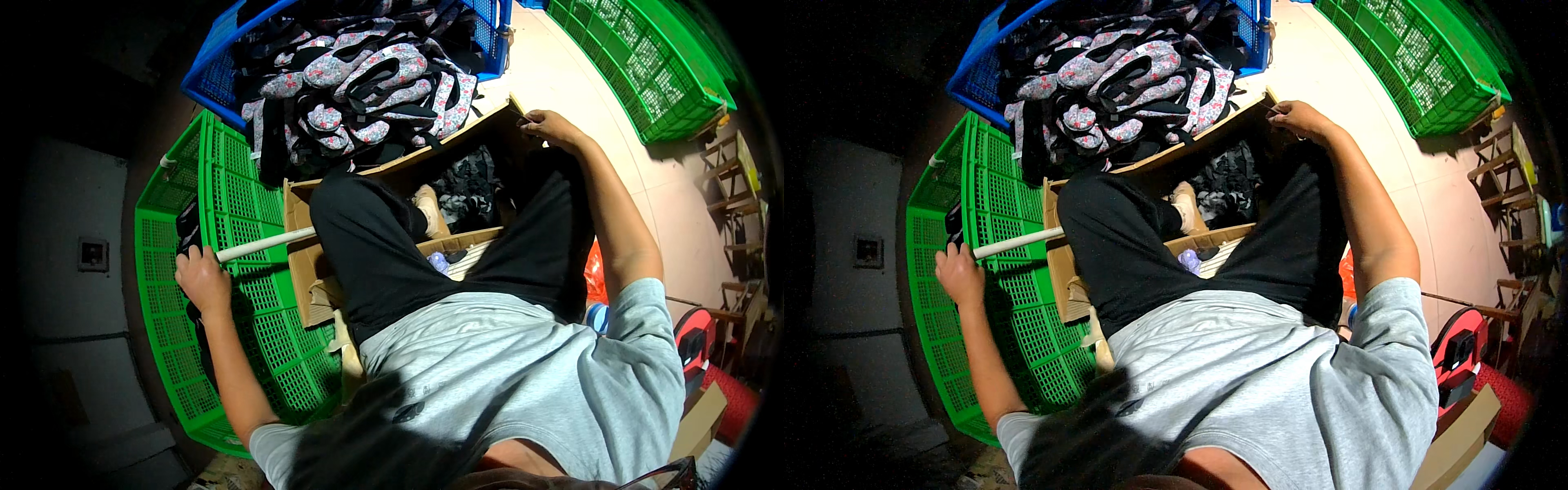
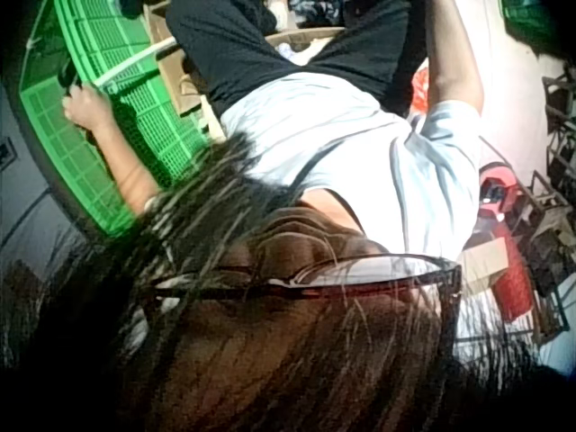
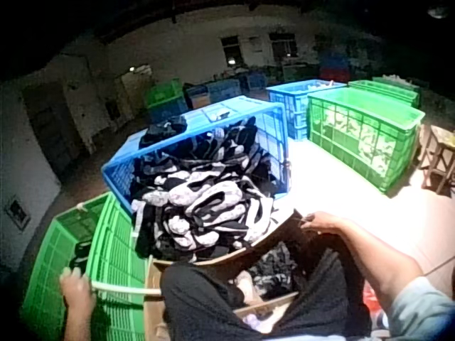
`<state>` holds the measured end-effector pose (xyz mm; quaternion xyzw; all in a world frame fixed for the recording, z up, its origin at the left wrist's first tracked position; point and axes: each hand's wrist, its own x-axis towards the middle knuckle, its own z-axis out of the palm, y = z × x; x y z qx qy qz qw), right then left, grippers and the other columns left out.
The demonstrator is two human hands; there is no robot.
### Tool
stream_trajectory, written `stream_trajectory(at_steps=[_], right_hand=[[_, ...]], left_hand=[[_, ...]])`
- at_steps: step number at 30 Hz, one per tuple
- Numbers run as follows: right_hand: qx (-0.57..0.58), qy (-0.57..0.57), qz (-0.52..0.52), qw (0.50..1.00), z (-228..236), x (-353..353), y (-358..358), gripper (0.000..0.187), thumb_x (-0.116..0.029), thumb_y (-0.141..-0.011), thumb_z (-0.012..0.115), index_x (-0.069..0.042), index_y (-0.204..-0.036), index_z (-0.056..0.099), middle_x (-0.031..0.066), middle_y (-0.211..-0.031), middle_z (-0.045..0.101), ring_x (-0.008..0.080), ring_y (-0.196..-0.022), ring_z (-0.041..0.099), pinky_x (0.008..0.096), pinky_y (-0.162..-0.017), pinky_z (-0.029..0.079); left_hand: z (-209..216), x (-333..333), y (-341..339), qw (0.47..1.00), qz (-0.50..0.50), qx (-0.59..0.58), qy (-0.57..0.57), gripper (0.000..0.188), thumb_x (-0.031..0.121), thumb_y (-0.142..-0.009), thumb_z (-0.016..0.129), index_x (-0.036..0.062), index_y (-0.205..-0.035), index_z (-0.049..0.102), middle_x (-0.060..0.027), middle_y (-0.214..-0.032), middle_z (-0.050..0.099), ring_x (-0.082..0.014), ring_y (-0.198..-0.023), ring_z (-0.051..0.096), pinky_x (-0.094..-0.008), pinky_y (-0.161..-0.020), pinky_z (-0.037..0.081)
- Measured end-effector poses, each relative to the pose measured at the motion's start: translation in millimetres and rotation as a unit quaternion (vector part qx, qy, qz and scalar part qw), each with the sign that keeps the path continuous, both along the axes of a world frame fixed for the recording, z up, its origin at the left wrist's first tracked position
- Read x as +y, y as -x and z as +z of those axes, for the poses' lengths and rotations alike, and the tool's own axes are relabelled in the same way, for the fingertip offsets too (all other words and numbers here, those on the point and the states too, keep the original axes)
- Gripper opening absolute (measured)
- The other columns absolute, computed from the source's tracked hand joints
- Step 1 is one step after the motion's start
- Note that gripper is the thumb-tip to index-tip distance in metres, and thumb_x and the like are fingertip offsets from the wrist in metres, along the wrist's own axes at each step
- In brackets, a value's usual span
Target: The person sits on the floor and sews a floral-patterned slipper using a needle and thread. They pull the thread through the fabric repeatedly to secure the slipper's components.
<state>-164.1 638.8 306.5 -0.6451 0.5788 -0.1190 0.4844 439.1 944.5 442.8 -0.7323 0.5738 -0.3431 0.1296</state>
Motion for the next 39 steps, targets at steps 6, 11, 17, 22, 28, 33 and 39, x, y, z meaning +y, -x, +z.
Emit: stream_trajectory(at_steps=[6,11,17,22,28,33,39], right_hand=[[0.004,0.002,0.006,1.0,-7.4,-8.8,-2.0,0.034,-0.022,-0.093,0.064,-0.005,-0.122,0.066,0.0091,-0.103,0.07,0.0171,-0.085,0.064,0.0307,-0.073,0.055],[0.021,0.043,0.01,0.999,-6.0,-5.0,-5.2,0.03,-0.022,-0.093,0.064,-0.004,-0.117,0.068,0.01,-0.1,0.07,0.0169,-0.084,0.064,0.0302,-0.073,0.054],[0.023,0.01,-0.039,0.999,15.7,5.2,-20.1,0.028,-0.018,-0.093,0.062,-0.001,-0.114,0.068,0.0095,-0.095,0.071,0.0184,-0.083,0.064,0.0307,-0.073,0.054],[0.06,0.034,0.041,0.997,17.1,5.6,-39.8,0.024,-0.016,-0.093,0.061,0.0,-0.109,0.068,0.01,-0.087,0.069,0.0178,-0.073,0.063,0.0308,-0.068,0.053],[-0.058,0.016,0.037,0.998,30.7,11.1,-82.3,0.018,-0.016,-0.095,0.06,-0.003,-0.105,0.067,0.0019,-0.076,0.065,0.0128,-0.059,0.058,0.0267,-0.056,0.046],[-0.121,-0.028,0.055,0.991,19.5,11.5,-124.5,0.019,-0.021,-0.097,0.062,-0.006,-0.107,0.067,-0.0027,-0.071,0.058,0.0078,-0.056,0.051,0.024,-0.048,0.038],[-0.092,0.068,0.123,0.986,-4.9,21.4,-147.8,0.019,-0.021,-0.095,0.064,-0.008,-0.108,0.069,0.0019,-0.08,0.064,0.0128,-0.071,0.058,0.028,-0.067,0.047]], left_hand=[[-1.8,-8.2,11.7,1.0,-0.006,0.0,0.002,0.018,0.005,-0.067,0.073,0.0062,-0.08,0.062,-0.0086,-0.089,0.055,-0.0322,-0.088,0.053,-0.045,-0.072,0.045],[-1.0,-7.3,10.5,1.0,-0.011,-0.005,0.016,0.016,0.006,-0.068,0.073,0.0071,-0.079,0.061,-0.0083,-0.087,0.055,-0.0316,-0.087,0.054,-0.0441,-0.071,0.045],[-2.4,-6.1,2.3,0.999,-0.024,0.01,0.034,0.017,0.007,-0.068,0.074,0.0078,-0.077,0.06,-0.0081,-0.087,0.054,-0.0312,-0.087,0.053,-0.0439,-0.07,0.044],[-9.8,1.8,-7.8,0.997,-0.037,0.03,0.069,0.018,0.007,-0.065,0.074,0.0073,-0.075,0.058,-0.0082,-0.087,0.053,-0.0313,-0.087,0.053,-0.044,-0.071,0.044],[-14.9,12.3,-6.9,0.994,-0.044,0.036,0.098,0.012,0.006,-0.068,0.069,0.0082,-0.071,0.058,-0.0065,-0.081,0.052,-0.0306,-0.081,0.052,-0.0434,-0.065,0.041],[-18.7,8.9,-1.2,0.994,-0.042,0.031,0.1,0.014,0.006,-0.067,0.07,0.0083,-0.072,0.057,-0.0068,-0.082,0.052,-0.0303,-0.081,0.052,-0.043,-0.065,0.041],[-16.6,-3.8,10.5,0.993,-0.059,0.029,0.1,0.013,0.007,-0.067,0.069,0.0087,-0.073,0.057,-0.0065,-0.083,0.053,-0.0298,-0.082,0.052,-0.0425,-0.067,0.041]])
